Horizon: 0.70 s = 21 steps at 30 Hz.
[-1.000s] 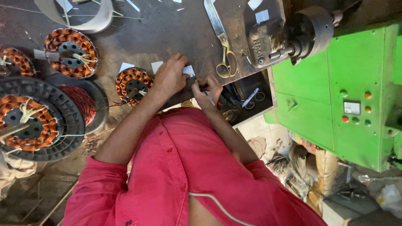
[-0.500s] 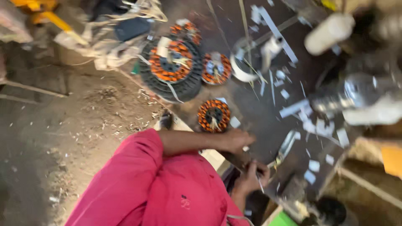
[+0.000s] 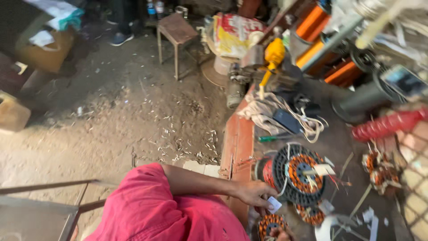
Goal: The person assembles small electrical components by hand, using scissors to trim wires and a marker to label paper tags. They place tags on the components and organize them on the workbench.
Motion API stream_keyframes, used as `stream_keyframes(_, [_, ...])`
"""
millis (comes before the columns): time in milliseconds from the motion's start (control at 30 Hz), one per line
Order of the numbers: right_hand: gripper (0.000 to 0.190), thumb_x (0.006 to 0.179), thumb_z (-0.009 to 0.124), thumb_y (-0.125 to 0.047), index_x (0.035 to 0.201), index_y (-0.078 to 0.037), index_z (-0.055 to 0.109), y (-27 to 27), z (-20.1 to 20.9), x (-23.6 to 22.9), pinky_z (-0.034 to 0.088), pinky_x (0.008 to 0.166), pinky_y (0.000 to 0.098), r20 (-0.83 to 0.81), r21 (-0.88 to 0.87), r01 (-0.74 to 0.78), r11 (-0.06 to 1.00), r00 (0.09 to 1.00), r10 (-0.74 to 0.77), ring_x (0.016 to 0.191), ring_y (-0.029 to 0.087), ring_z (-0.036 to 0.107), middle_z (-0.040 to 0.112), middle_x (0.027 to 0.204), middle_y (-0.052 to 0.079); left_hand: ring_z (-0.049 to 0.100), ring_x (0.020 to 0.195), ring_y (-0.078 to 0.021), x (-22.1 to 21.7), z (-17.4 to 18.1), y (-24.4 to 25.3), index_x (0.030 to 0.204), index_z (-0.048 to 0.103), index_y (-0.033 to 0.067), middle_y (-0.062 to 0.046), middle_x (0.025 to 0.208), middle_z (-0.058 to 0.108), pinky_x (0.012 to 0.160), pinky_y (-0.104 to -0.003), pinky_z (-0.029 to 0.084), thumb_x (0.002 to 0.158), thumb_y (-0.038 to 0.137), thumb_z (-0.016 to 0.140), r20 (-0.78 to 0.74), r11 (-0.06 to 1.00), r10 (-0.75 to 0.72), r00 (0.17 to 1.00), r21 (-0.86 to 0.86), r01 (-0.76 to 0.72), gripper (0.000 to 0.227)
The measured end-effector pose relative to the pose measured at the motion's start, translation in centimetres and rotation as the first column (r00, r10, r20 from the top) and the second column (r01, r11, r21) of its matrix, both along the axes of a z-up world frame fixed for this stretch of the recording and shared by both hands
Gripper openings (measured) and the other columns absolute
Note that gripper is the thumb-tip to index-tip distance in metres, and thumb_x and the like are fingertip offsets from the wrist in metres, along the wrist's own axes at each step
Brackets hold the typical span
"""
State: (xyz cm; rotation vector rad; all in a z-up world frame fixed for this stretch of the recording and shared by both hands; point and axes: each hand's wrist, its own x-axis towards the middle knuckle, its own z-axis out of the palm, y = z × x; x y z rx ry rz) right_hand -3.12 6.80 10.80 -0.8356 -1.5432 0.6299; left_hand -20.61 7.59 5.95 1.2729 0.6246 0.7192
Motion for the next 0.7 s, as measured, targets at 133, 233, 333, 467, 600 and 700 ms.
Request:
stream_keyframes(133, [0.01,0.108,0.055,-0.005,0.115,0.003,0.058,2.5,-0.1,-7.3,0.059,0.087,0.0353,0.073,-0.021,-0.268,0.963,0.961,0.268,0.092,0.022,0.07,0.068,0.105,0.017,0.077,0.081,-0.0227,-7.7,0.9,-0.2,0.119,0.059,-0.0056,-0.017,0.097,0.076,0.068,-0.034,0.063,0.104,0.016,0.063,0.055,0.929,0.368,0.928,0.013,-0.369,0.027])
stream_keyframes(233, [0.014,0.11,0.053,-0.006,0.118,0.004,0.058,1.9,-0.9,-11.7,0.06,0.09,0.0367,0.046,-0.059,-0.349,0.935,0.935,0.351,0.095,0.024,0.071,0.068,0.109,0.019,0.075,0.089,-0.0178,-11.8,1.0,-1.2,0.12,0.061,-0.0038,-0.013,0.103,0.075,0.078,-0.032,0.064,0.107,0.017,0.061,0.142,0.847,0.523,0.841,0.028,-0.531,0.025])
stream_keyframes(333, [0.016,0.112,0.05,-0.005,0.123,0.005,0.056,2.7,-1.2,-16.6,0.061,0.092,0.0375,0.006,-0.007,-0.42,0.907,0.907,0.42,0.099,0.025,0.072,0.068,0.115,0.02,0.074,0.089,-0.0178,-15.7,1.0,-2.2,0.12,0.064,-0.004,-0.014,0.096,0.076,0.079,-0.033,0.061,0.106,0.015,0.062,0.06,0.709,0.697,0.714,0.085,-0.7,0.024])
stream_keyframes(467, [0.013,0.111,0.049,-0.002,0.118,0.006,0.057,3.3,-0.7,-22.9,0.062,0.086,0.0365,-0.003,-0.065,-0.524,0.849,0.851,0.525,0.093,0.025,0.073,0.068,0.11,0.02,0.073,0.095,-0.0161,-20.0,1.7,-4.8,0.122,0.061,-0.0037,-0.01,0.105,0.074,0.084,-0.032,0.062,0.108,0.015,0.059,0.214,0.57,0.81,0.547,-0.066,-0.819,0.023])
stream_keyframes(600, [0.012,0.109,0.051,-0.001,0.118,0.006,0.058,1.6,0.8,-28.2,0.064,0.087,0.0361,-0.04,-0.065,-0.62,0.782,0.784,0.619,0.097,0.025,0.072,0.067,0.114,0.02,0.071,0.102,-0.0149,-23.5,3.3,-7.8,0.127,0.059,-0.0035,-0.008,0.111,0.071,0.087,-0.032,0.062,0.107,0.012,0.058,0.271,0.453,0.873,0.405,-0.146,-0.879,0.025])
stream_keyframes(700, [0.01,0.104,0.057,0.003,0.111,0.004,0.064,0.7,2.6,-29.6,0.063,0.089,0.0375,0.161,0.057,-0.592,0.804,0.8,0.578,0.101,0.029,0.072,0.071,0.11,0.021,0.07,0.103,-0.0148,-24.4,4.7,-9.3,0.129,0.059,-0.0045,-0.008,0.112,0.072,0.092,-0.033,0.06,0.107,0.009,0.058,0.296,0.43,0.884,0.361,-0.217,-0.876,0.026])
